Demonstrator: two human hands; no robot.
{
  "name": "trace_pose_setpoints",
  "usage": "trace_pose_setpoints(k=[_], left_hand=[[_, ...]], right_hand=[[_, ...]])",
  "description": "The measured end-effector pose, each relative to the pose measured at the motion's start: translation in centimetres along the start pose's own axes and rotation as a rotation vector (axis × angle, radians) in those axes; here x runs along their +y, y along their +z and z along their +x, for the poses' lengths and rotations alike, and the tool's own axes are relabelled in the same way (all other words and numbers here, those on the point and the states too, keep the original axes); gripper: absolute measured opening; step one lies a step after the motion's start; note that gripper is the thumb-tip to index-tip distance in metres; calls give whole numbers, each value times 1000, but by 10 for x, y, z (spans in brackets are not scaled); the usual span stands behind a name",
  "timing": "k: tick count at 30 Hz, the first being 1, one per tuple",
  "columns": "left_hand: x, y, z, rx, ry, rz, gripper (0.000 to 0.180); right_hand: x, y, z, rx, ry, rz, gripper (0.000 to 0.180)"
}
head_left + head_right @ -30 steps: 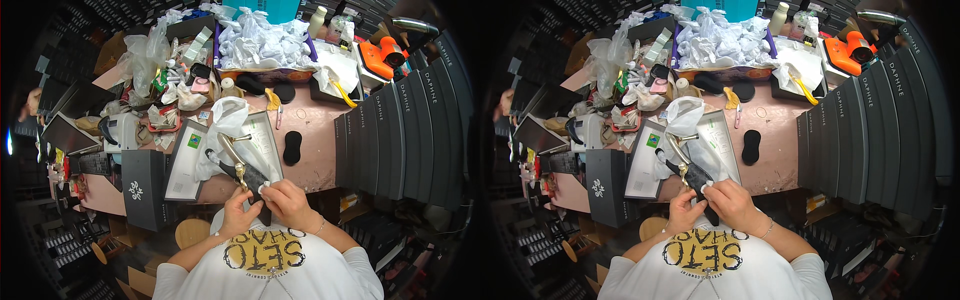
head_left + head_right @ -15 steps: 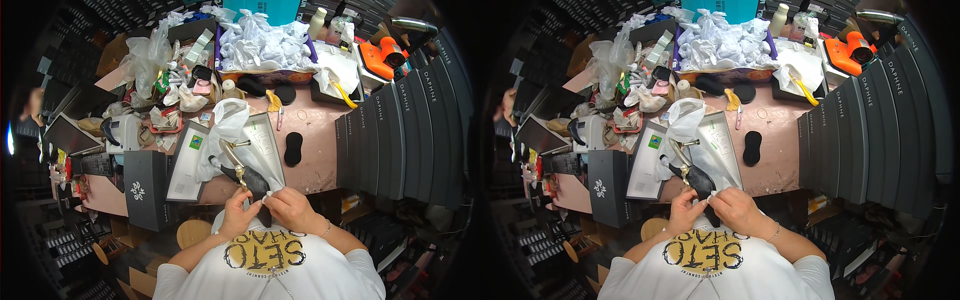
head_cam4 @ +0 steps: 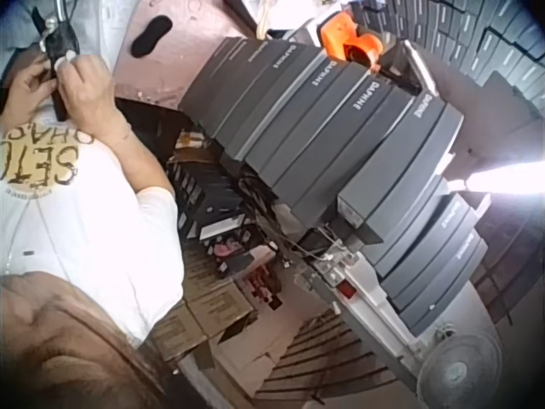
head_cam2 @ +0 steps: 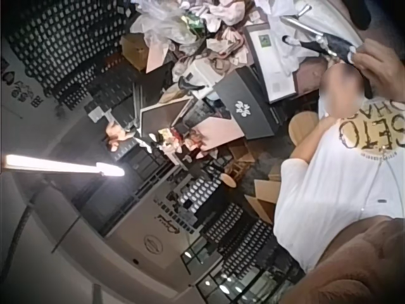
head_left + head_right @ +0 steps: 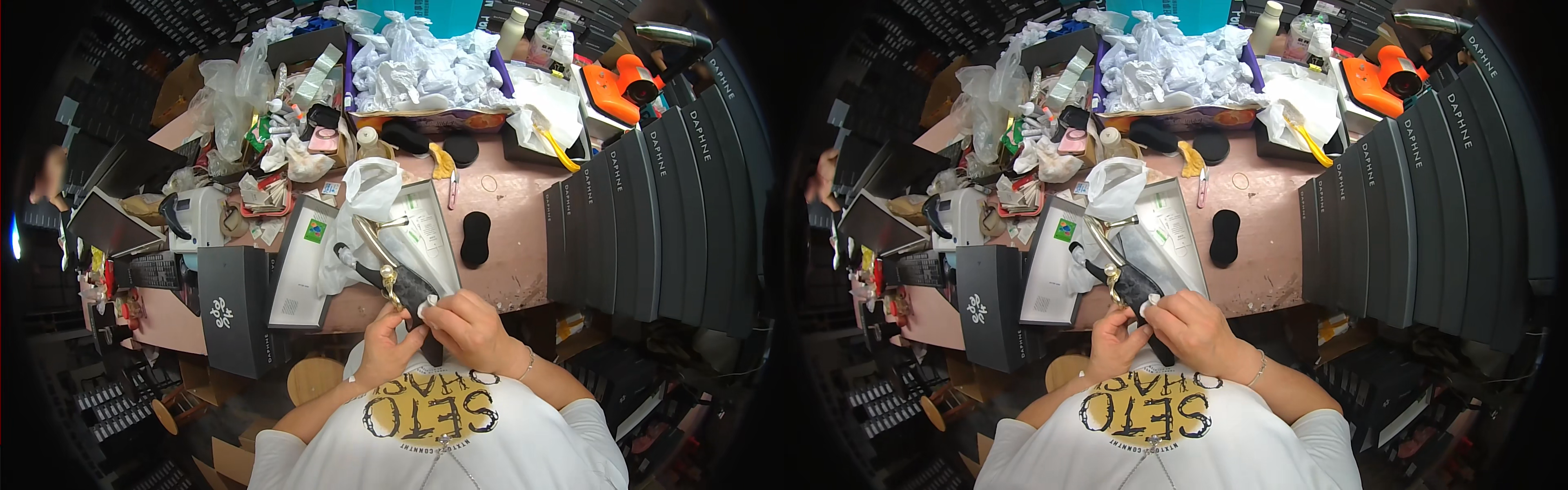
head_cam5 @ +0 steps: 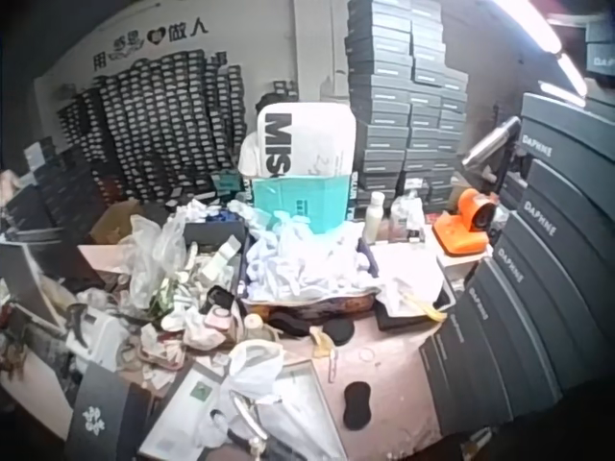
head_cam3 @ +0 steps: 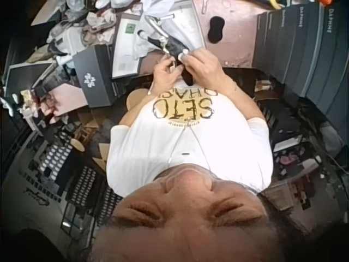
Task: Clean a high-heeled shoe with a cloth and place it into a branded shoe box with tissue paper.
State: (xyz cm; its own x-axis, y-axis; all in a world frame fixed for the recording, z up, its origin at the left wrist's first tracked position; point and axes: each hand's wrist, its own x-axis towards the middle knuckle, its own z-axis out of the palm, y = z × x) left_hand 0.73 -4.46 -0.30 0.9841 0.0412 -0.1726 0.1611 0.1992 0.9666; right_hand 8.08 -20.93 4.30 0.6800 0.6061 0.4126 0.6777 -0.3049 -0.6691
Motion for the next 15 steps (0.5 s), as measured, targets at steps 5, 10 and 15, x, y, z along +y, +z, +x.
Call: trace_pose_setpoints(k=[5,10,15], left_hand=[[-3,-2,-1,29,1,0,19],[4,2,2,20,13,20,18],[-5,-3,1,1,-10,-5,28]], right_hand=[[3,4,-16,-86,-10,-17,33],[2,0,1,-4,12,-11,30],[5,-2,-10,-112,-7,-41,27]])
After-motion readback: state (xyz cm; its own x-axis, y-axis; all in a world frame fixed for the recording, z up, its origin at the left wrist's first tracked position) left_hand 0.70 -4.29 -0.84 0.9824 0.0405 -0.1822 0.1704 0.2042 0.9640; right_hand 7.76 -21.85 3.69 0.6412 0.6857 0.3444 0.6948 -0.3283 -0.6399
